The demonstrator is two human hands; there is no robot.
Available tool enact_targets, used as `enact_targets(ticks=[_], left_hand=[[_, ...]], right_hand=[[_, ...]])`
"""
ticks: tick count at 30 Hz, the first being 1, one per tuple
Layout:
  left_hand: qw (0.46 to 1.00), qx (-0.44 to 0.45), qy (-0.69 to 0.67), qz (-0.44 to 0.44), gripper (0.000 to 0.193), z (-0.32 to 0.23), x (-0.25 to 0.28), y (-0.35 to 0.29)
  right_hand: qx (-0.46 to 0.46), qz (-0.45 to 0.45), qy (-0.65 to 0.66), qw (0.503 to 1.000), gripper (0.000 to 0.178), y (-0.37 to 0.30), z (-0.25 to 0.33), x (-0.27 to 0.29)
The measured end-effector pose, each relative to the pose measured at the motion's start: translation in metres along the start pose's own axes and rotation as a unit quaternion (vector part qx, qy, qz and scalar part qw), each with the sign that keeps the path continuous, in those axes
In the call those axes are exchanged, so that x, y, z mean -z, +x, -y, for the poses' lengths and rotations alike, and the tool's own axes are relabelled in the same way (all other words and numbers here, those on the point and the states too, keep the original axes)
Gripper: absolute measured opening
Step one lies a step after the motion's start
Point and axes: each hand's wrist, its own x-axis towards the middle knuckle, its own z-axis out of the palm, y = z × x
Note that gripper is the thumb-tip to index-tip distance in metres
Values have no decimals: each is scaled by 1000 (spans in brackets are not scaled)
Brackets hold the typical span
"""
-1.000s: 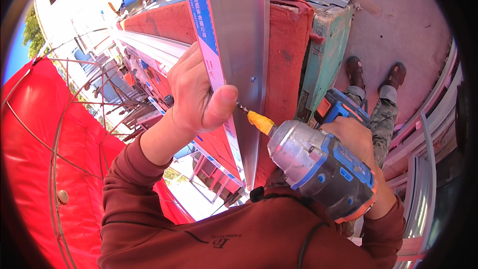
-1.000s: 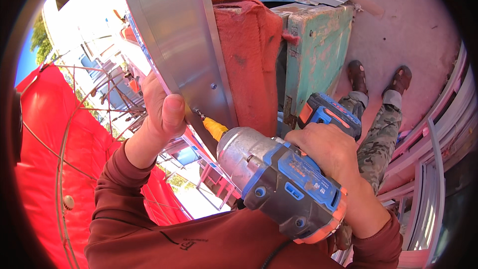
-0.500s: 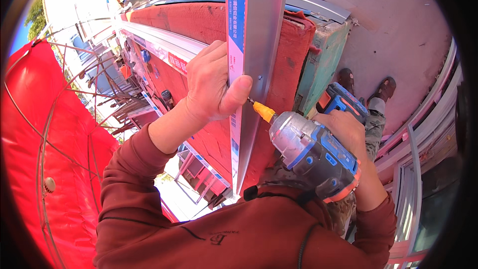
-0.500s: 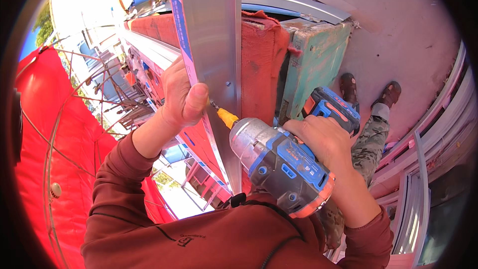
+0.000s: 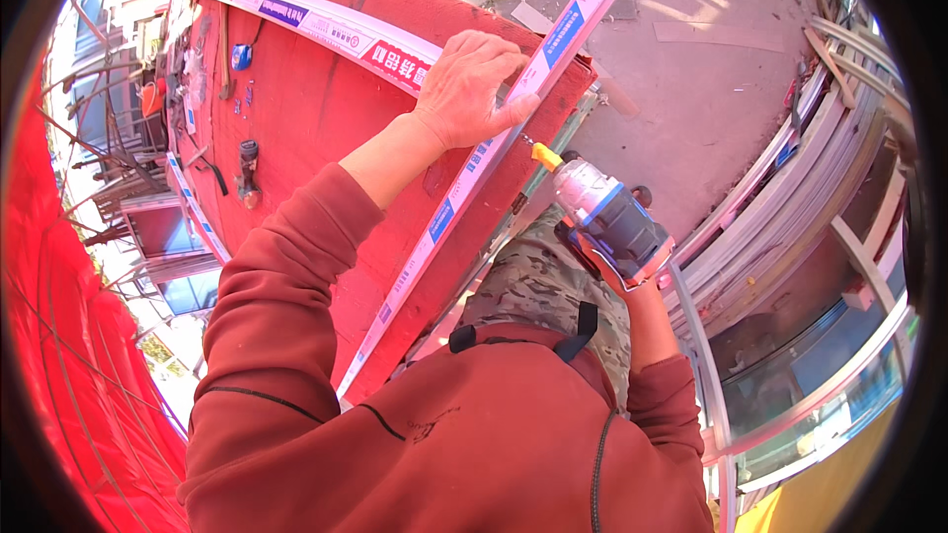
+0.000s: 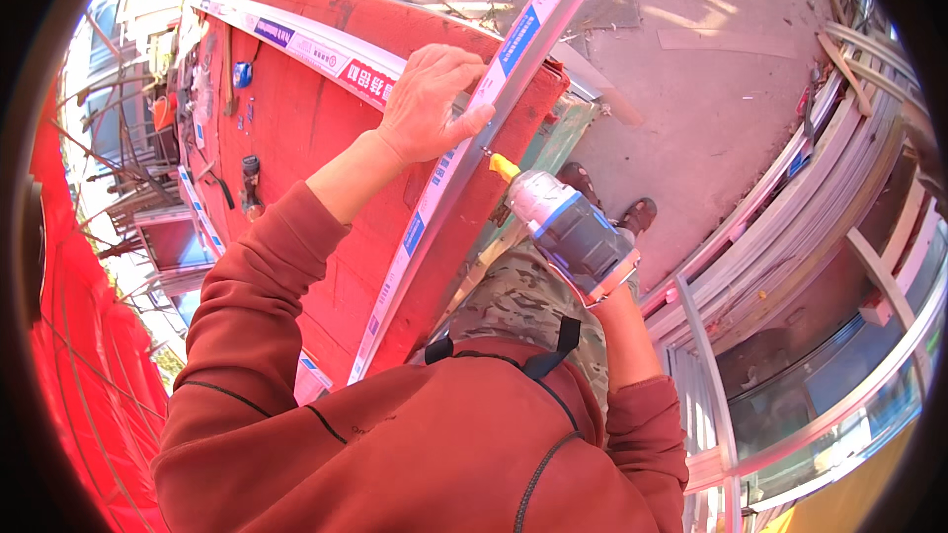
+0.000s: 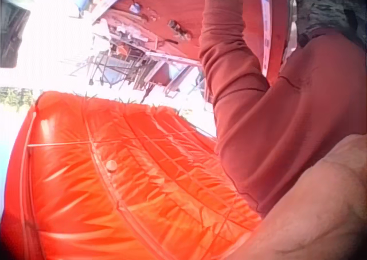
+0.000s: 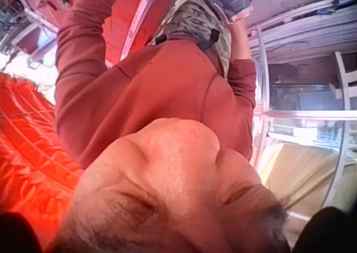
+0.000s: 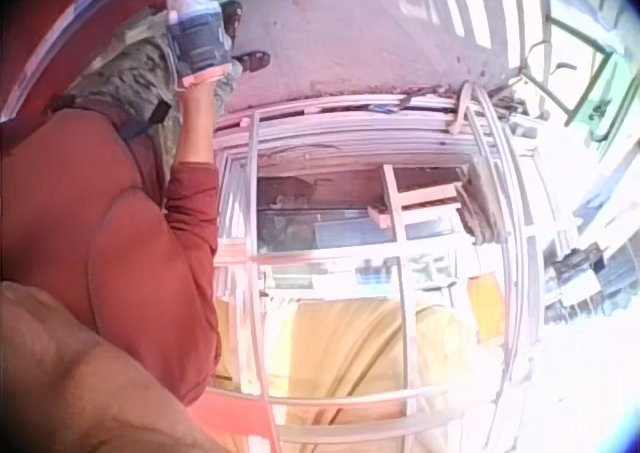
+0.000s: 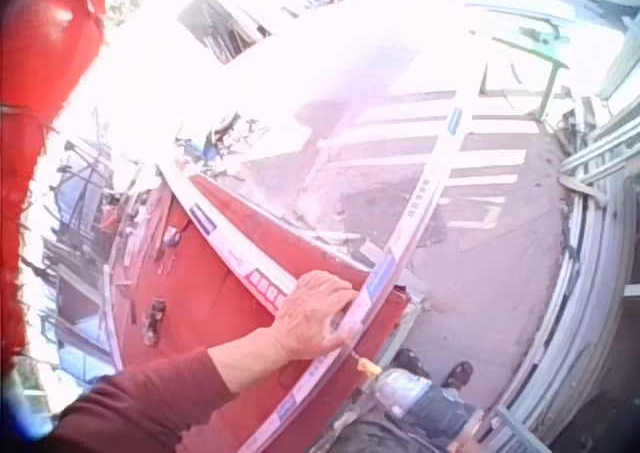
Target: The person assembles aluminum window frames on a red workbench. They position long aluminum profiles, use a cordless drill to drive screws into pre-drilled holes, and secure the frame corners. The person handles multiple frame pieces and fasteners, working methodically to construct the frame structure.
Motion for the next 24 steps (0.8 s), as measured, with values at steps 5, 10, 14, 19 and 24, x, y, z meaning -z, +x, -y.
enact_targets(ticks=[5,10,14,19,24], left_hand=[[947,133,-172,-236,55,-31,5,-99],[906,327,-265,33,49,-69,-3,-239],[888,330,-315,-58,46,-93,-13,-246],[868,368,-328,-68,47,-108,-9,-237],[866,372,-327,-65,48,-108,-12,-228]], right_hand=[[-106,-105,11,989,40,-52,21,32],[-239,-122,-20,963,44,-78,46,54],[-284,-76,-91,951,44,-78,62,61],[-334,-19,-177,926,41,-76,82,62],[-305,57,-293,904,35,-66,110,67]])
